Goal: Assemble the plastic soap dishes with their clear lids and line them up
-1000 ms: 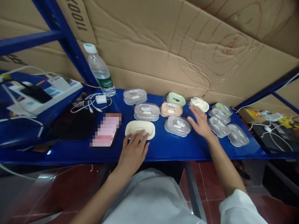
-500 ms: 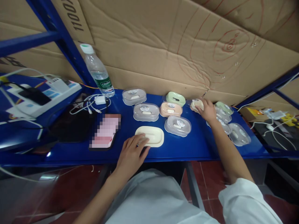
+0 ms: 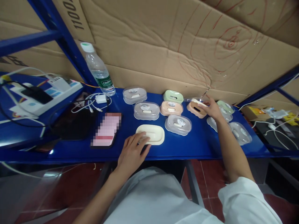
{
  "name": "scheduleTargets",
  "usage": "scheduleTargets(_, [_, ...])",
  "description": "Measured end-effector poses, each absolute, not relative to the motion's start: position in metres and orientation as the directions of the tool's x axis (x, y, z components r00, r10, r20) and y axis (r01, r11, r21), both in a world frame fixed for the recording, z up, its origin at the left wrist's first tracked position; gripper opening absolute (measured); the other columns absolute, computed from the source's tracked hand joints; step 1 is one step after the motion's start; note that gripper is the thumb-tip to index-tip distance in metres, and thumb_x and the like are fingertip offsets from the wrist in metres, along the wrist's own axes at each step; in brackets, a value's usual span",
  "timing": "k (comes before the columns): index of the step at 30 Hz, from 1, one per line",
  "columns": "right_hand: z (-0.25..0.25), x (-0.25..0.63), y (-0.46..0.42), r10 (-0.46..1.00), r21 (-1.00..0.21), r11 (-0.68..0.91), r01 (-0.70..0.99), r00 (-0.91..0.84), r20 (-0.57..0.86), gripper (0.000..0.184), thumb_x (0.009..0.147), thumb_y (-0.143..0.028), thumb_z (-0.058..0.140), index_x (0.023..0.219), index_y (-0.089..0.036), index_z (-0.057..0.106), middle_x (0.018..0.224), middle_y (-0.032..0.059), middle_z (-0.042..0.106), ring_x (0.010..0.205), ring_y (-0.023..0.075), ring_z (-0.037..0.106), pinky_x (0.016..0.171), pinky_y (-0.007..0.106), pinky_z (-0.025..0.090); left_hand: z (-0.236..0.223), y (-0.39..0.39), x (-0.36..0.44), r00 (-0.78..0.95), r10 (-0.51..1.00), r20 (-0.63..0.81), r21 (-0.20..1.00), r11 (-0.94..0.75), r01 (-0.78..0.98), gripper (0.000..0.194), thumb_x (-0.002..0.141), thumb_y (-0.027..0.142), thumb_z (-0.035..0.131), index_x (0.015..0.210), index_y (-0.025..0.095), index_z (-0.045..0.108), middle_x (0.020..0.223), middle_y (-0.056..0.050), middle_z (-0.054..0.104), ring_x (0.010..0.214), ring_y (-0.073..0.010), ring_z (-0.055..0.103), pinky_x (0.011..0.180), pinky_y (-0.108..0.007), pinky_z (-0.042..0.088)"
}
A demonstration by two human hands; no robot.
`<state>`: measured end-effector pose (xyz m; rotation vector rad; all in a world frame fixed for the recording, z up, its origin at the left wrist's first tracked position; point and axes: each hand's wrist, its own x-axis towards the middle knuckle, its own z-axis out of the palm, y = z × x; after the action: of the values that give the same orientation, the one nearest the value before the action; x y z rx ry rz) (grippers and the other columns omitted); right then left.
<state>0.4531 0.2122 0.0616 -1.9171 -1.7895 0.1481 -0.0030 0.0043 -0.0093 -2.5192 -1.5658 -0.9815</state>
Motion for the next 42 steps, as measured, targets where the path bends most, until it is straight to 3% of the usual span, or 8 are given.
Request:
scheduleTargets(3, [0.069,0.442,0.198,0.929,-0.420,-0.018,0.907,0.170,0.329,0.099,0.085,-0.069,0.074,0.161,-0.015,0.041,0.121,0.0175,0.077,0.110,0.0355,0.072,0.096,0.049,0.055,-0.009,0.003,-0.003,0.297,0.797,0.525,0.338,-0.516,0.787,0.019,0.105,0.028,0.062,0.121,0.023,0.071,0.136,-0.012,0.073,0.122,-0.0300,0.069,0.103,-0.049,0.055])
scheduleTargets(9, [0.082,0.391,0.111,0.819,-0.084,0.066,0.994,-0.006,0.574,0.079,0.098,-0.072,0.058,0.157,-0.021,0.046,0.123,0.0176,0.075,0.118,0.0415,0.066,0.112,0.066,0.032,-0.006,0.001,-0.010,0.370,0.815,0.446,0.385,-0.547,0.743,0.018,0.107,0.029,0.059,0.120,0.023,0.071,0.143,-0.011,0.069,0.130,-0.0293,0.066,0.108,-0.048,0.054])
scheduleTargets(15, [0.060,0.338,0.024,0.797,-0.133,0.226,0.965,-0.105,0.594,0.064,0.099,-0.063,0.064,0.154,-0.032,0.048,0.130,0.0141,0.073,0.114,0.0402,0.068,0.107,0.063,0.037,-0.003,0.000,-0.012,0.302,0.832,0.465,0.355,-0.488,0.797,0.020,0.108,0.022,0.055,0.118,0.024,0.072,0.141,-0.011,0.070,0.123,-0.0300,0.068,0.102,-0.048,0.055])
scheduleTargets(22, [0.029,0.292,-0.003,0.723,-0.109,0.598,0.794,-0.476,0.501,0.064,0.098,-0.046,0.074,0.156,-0.039,0.047,0.130,0.0076,0.076,0.117,0.0333,0.069,0.113,0.055,0.034,-0.005,0.001,-0.013,0.168,0.837,0.521,0.281,-0.354,0.892,0.018,0.105,0.022,0.059,0.119,0.021,0.071,0.137,-0.014,0.072,0.120,-0.0340,0.069,0.095,-0.049,0.054])
scheduleTargets(29, [0.041,0.332,0.125,0.790,-0.232,0.317,0.920,-0.121,0.601,0.049,0.099,-0.058,0.064,0.136,-0.026,0.065,0.136,0.0119,0.071,0.132,0.0357,0.061,0.114,0.054,0.038,-0.009,0.003,-0.012,0.184,0.821,0.541,0.270,-0.377,0.886,0.021,0.104,0.016,0.060,0.120,0.021,0.071,0.136,-0.013,0.071,0.119,-0.0312,0.070,0.097,-0.045,0.051])
scheduleTargets(32, [0.043,0.363,0.181,0.851,-0.274,0.294,0.916,-0.120,0.512,0.052,0.101,-0.057,0.057,0.138,-0.021,0.064,0.142,0.0166,0.068,0.133,0.0358,0.061,0.112,0.054,0.044,-0.010,0.003,-0.013,0.184,0.815,0.549,0.263,-0.378,0.888,0.021,0.104,0.016,0.060,0.122,0.021,0.071,0.137,-0.013,0.071,0.118,-0.0311,0.070,0.096,-0.044,0.051])
scheduleTargets(38, [0.031,0.427,0.192,0.921,-0.340,0.193,0.921,-0.051,0.385,0.057,0.102,-0.045,0.047,0.151,-0.018,0.052,0.160,0.0175,0.055,0.151,0.0367,0.048,0.124,0.061,0.035,-0.010,0.003,-0.013,0.193,0.815,0.547,0.253,-0.380,0.890,0.022,0.105,0.016,0.058,0.122,0.020,0.070,0.137,-0.013,0.071,0.117,-0.0312,0.071,0.094,-0.045,0.051])
scheduleTargets(42, [0.019,0.455,0.178,0.969,-0.395,0.085,0.915,0.015,0.245,0.056,0.094,-0.041,0.059,0.144,-0.017,0.058,0.147,0.0194,0.066,0.136,0.0405,0.063,0.114,0.065,0.046,-0.010,0.003,-0.012,0.191,0.813,0.551,0.241,-0.374,0.896,0.021,0.105,0.016,0.058,0.122,0.021,0.069,0.138,-0.013,0.072,0.116,-0.0300,0.071,0.093,-0.044,0.051])
